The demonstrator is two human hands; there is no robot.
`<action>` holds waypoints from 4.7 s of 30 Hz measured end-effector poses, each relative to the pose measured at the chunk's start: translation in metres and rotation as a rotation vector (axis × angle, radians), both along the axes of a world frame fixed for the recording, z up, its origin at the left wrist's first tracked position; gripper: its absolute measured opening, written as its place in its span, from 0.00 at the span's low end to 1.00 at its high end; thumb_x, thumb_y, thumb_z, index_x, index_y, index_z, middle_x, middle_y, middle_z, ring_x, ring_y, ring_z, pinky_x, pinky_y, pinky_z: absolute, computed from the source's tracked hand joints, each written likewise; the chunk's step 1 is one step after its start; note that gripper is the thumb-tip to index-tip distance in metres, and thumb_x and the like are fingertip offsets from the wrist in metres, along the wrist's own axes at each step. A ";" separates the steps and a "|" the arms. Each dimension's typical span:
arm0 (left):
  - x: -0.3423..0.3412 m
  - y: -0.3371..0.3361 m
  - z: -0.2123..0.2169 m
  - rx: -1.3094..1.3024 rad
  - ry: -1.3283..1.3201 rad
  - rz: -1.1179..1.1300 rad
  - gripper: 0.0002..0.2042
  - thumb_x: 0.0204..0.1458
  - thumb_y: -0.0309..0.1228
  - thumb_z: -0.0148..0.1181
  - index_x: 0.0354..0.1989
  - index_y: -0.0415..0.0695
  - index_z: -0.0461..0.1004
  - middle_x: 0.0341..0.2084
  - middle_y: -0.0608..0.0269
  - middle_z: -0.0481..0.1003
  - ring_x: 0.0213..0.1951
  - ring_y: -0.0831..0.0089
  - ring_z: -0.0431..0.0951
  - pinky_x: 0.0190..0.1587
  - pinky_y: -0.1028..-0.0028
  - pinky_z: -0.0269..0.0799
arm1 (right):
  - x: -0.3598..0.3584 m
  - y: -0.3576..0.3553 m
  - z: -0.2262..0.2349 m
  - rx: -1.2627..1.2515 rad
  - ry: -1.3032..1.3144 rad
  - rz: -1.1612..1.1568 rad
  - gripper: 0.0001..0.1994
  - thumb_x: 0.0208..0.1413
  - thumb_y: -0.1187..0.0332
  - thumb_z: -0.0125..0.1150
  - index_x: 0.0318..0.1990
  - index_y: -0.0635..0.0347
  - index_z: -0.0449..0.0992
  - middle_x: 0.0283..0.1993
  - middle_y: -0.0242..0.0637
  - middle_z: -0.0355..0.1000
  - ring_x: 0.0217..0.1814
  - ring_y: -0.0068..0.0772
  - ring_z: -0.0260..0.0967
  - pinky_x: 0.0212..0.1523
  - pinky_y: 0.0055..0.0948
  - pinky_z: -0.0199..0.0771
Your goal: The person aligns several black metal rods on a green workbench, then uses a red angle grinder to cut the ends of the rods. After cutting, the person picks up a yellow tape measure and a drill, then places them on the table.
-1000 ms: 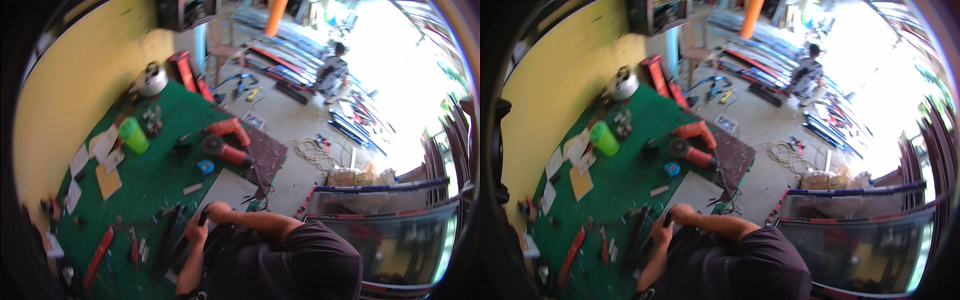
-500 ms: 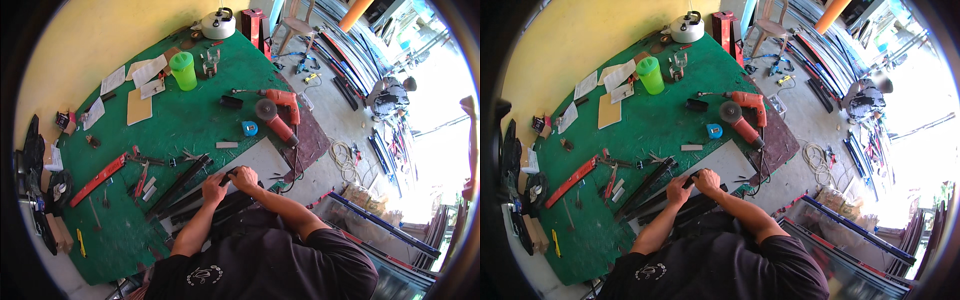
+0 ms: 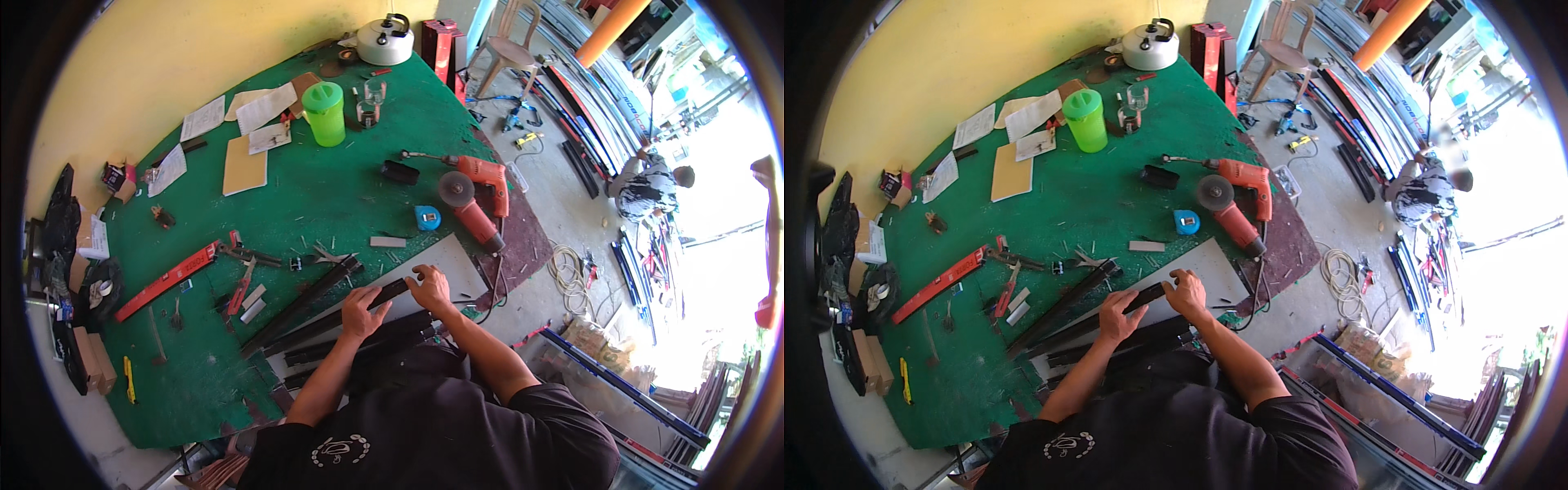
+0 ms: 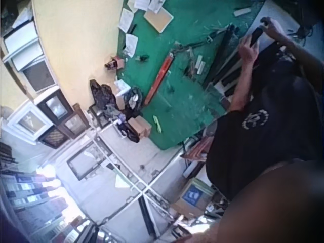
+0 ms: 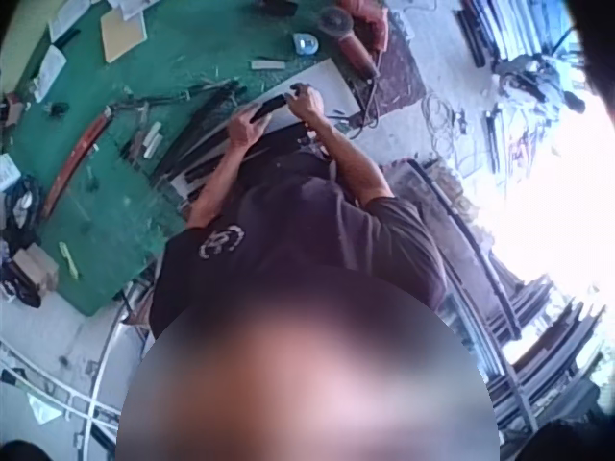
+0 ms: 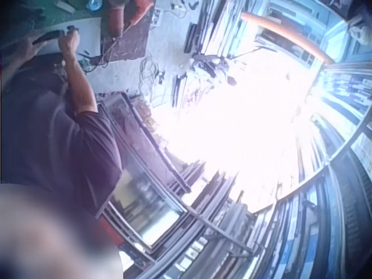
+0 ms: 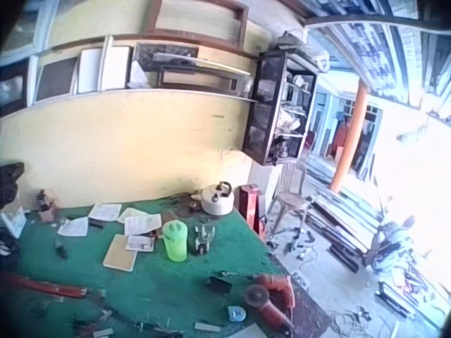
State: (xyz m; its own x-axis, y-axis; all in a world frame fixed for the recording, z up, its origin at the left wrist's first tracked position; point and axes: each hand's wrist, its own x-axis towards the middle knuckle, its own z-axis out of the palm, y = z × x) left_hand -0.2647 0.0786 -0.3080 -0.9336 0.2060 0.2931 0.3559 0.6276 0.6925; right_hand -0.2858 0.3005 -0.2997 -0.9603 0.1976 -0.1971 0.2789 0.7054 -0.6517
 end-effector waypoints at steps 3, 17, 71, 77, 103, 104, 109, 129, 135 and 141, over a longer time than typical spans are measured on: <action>-0.008 -0.017 0.009 -0.036 0.180 0.139 0.25 0.44 0.37 0.78 0.51 0.41 0.82 0.49 0.55 0.81 0.52 0.50 0.79 0.58 0.54 0.70 | -0.011 -0.010 -0.001 -0.044 0.032 0.088 0.18 0.54 0.58 0.73 0.49 0.56 0.84 0.43 0.44 0.80 0.47 0.49 0.79 0.51 0.45 0.78; -0.048 -0.053 -0.021 -0.196 -0.146 0.121 0.23 0.38 0.31 0.80 0.46 0.41 0.83 0.40 0.48 0.79 0.45 0.43 0.78 0.49 0.48 0.73 | -0.047 -0.076 0.017 -0.040 -0.208 0.180 0.15 0.58 0.60 0.63 0.41 0.63 0.84 0.43 0.57 0.81 0.53 0.61 0.79 0.54 0.54 0.80; -0.026 0.006 -0.022 -0.335 -0.190 0.070 0.25 0.40 0.33 0.77 0.52 0.48 0.85 0.42 0.55 0.78 0.49 0.50 0.77 0.53 0.54 0.76 | -0.031 -0.027 0.010 0.010 -0.360 0.155 0.20 0.59 0.56 0.67 0.52 0.63 0.83 0.64 0.57 0.68 0.68 0.59 0.67 0.64 0.52 0.74; -0.026 0.002 -0.024 -0.341 -0.157 0.058 0.24 0.40 0.32 0.76 0.52 0.47 0.85 0.42 0.55 0.79 0.48 0.49 0.78 0.53 0.54 0.76 | -0.018 -0.029 -0.003 -0.058 -0.142 0.042 0.15 0.60 0.58 0.65 0.45 0.59 0.86 0.51 0.49 0.75 0.59 0.52 0.74 0.59 0.47 0.76; -0.025 0.003 -0.027 -0.325 -0.132 0.085 0.24 0.40 0.36 0.79 0.50 0.48 0.85 0.39 0.57 0.78 0.46 0.50 0.78 0.50 0.53 0.76 | -0.033 -0.016 0.001 0.229 -0.031 0.384 0.08 0.48 0.69 0.66 0.33 0.65 0.83 0.48 0.49 0.75 0.57 0.51 0.75 0.54 0.44 0.80; -0.025 0.003 -0.027 -0.326 -0.143 0.083 0.24 0.40 0.36 0.79 0.50 0.48 0.85 0.39 0.57 0.78 0.46 0.50 0.78 0.50 0.53 0.76 | -0.034 -0.016 0.002 0.247 -0.034 0.451 0.08 0.47 0.70 0.66 0.33 0.65 0.83 0.49 0.49 0.75 0.56 0.52 0.75 0.54 0.45 0.80; -0.028 0.002 -0.027 -0.348 -0.104 0.056 0.24 0.41 0.36 0.78 0.50 0.49 0.85 0.38 0.57 0.78 0.44 0.50 0.78 0.50 0.54 0.76 | -0.035 -0.024 0.012 0.358 -0.126 0.555 0.10 0.47 0.73 0.63 0.37 0.66 0.84 0.53 0.54 0.76 0.54 0.56 0.77 0.52 0.47 0.81; -0.026 0.005 -0.024 -0.125 -0.038 0.147 0.26 0.35 0.30 0.79 0.49 0.51 0.84 0.35 0.68 0.78 0.41 0.60 0.79 0.47 0.62 0.78 | -0.037 -0.071 0.014 0.238 -0.325 0.127 0.18 0.51 0.54 0.66 0.35 0.63 0.85 0.43 0.55 0.81 0.50 0.61 0.80 0.52 0.54 0.79; -0.022 0.002 -0.018 -0.163 -0.161 0.126 0.28 0.38 0.34 0.77 0.54 0.50 0.82 0.41 0.66 0.77 0.49 0.62 0.77 0.53 0.63 0.77 | -0.034 0.001 0.011 -0.008 0.003 0.387 0.10 0.44 0.63 0.71 0.31 0.61 0.84 0.37 0.49 0.80 0.40 0.54 0.79 0.45 0.47 0.79; -0.020 0.000 -0.025 -0.162 -0.219 0.128 0.28 0.40 0.36 0.76 0.55 0.50 0.82 0.43 0.66 0.77 0.50 0.63 0.76 0.55 0.65 0.76 | -0.027 -0.041 0.005 0.244 -0.116 0.300 0.12 0.42 0.63 0.72 0.29 0.63 0.81 0.38 0.51 0.80 0.41 0.57 0.79 0.47 0.49 0.78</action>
